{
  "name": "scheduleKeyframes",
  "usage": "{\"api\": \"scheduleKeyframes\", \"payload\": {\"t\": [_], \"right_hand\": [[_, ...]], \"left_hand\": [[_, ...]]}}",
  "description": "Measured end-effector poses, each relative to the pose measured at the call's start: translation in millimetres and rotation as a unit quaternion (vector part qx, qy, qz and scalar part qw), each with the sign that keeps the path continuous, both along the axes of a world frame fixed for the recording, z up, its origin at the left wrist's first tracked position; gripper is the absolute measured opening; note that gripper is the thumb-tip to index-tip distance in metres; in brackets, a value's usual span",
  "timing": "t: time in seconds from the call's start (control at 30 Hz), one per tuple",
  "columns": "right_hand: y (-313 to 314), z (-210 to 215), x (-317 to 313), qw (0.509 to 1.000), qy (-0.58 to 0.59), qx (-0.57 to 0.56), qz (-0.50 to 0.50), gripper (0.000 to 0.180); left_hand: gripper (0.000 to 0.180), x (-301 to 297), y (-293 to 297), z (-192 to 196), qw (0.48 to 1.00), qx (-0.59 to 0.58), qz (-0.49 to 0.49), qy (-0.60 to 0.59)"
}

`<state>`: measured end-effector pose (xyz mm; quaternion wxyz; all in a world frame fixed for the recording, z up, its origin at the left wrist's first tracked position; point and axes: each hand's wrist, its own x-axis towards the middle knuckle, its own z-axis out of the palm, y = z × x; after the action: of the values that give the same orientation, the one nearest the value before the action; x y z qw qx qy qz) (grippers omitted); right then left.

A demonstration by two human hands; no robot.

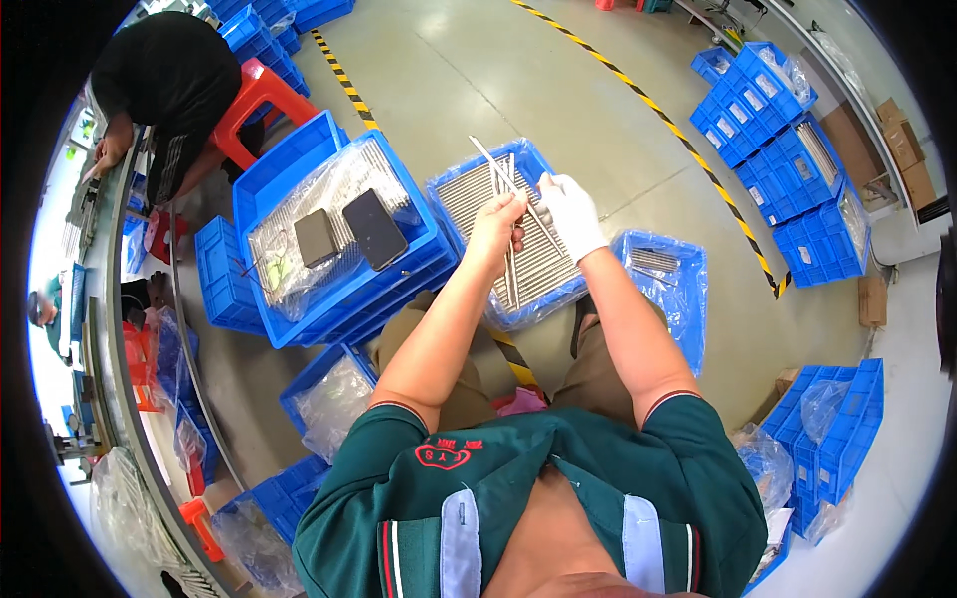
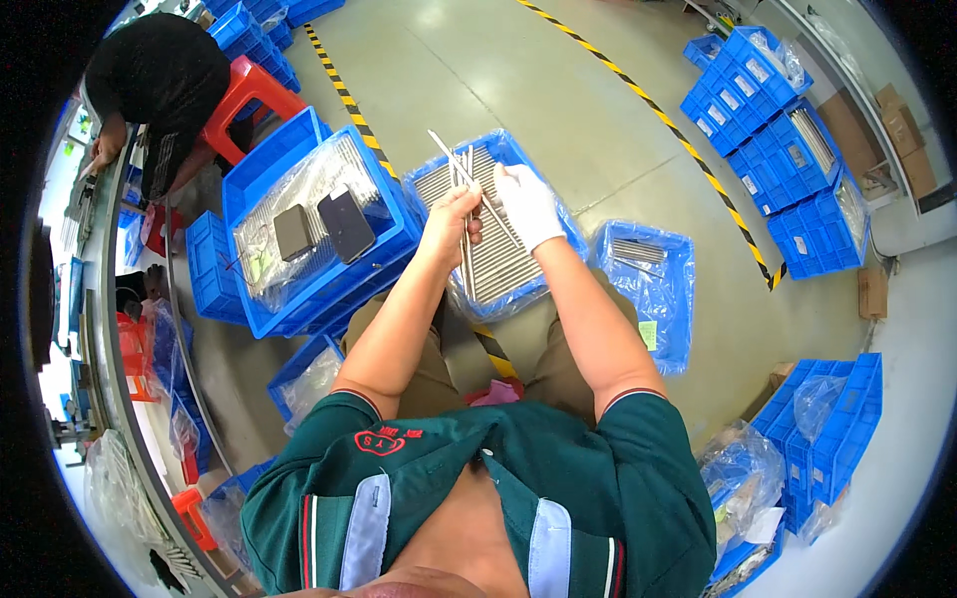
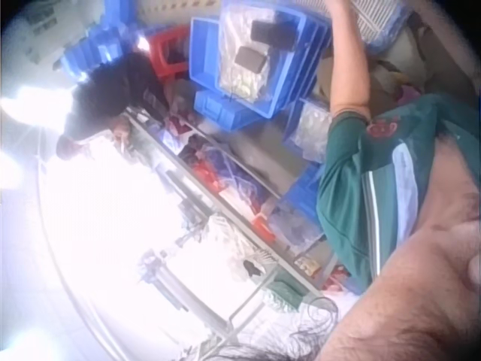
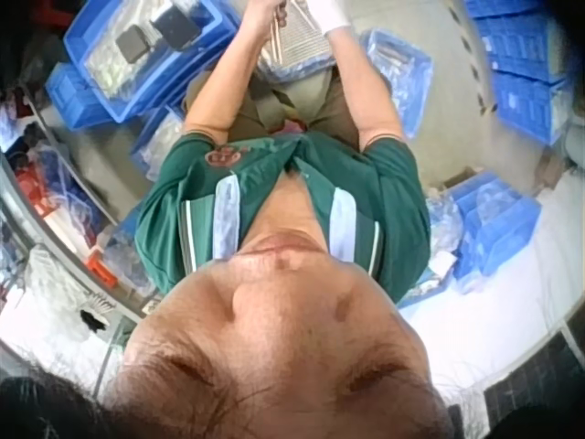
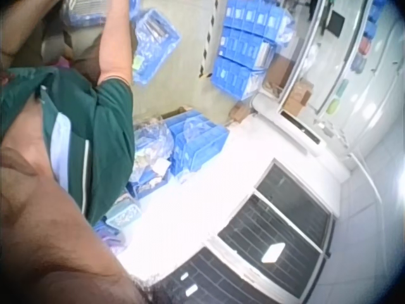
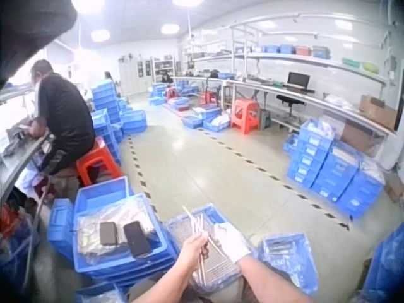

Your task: The person sits on a low stool and repeatedly picks up bundles of thin metal rods from a blue plastic bin. They separate the rods into smaller groups and place them into a second blue bin. The process is repetitive, involving picking, separating, and placing the rods.

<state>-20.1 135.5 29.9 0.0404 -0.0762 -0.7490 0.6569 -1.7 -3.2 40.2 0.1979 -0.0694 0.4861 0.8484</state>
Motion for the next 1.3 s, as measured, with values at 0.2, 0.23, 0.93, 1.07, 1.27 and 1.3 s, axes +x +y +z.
{"api": "scheduleKeyframes", "payload": {"t": [0.2, 0.23, 0.93, 1.07, 1.27, 1.3], "right_hand": [[15, -7, -18, 0.989, 0.045, 0.092, 0.108, 0.033], [16, -5, -20, 0.986, 0.059, 0.129, 0.088, 0.033], [9, 14, 13, 0.939, 0.105, 0.307, 0.115, 0.014], [20, -3, -2, 0.991, -0.002, 0.065, 0.120, 0.017], [7, -14, 26, 0.889, -0.198, -0.380, 0.159, 0.024], [7, -16, 32, 0.858, -0.244, -0.393, 0.223, 0.023]], "left_hand": [[0.021, 10, 7, -5, 0.990, -0.093, -0.104, 0.025], [0.021, 12, 10, -6, 0.990, -0.087, -0.112, 0.017], [0.027, -3, -12, -20, 0.971, 0.196, -0.134, -0.024], [0.025, -5, -10, -7, 0.967, 0.220, -0.120, -0.048], [0.028, -20, -12, 2, 0.985, 0.134, -0.095, 0.059], [0.027, -19, -18, 6, 0.985, 0.109, -0.123, 0.049]]}}
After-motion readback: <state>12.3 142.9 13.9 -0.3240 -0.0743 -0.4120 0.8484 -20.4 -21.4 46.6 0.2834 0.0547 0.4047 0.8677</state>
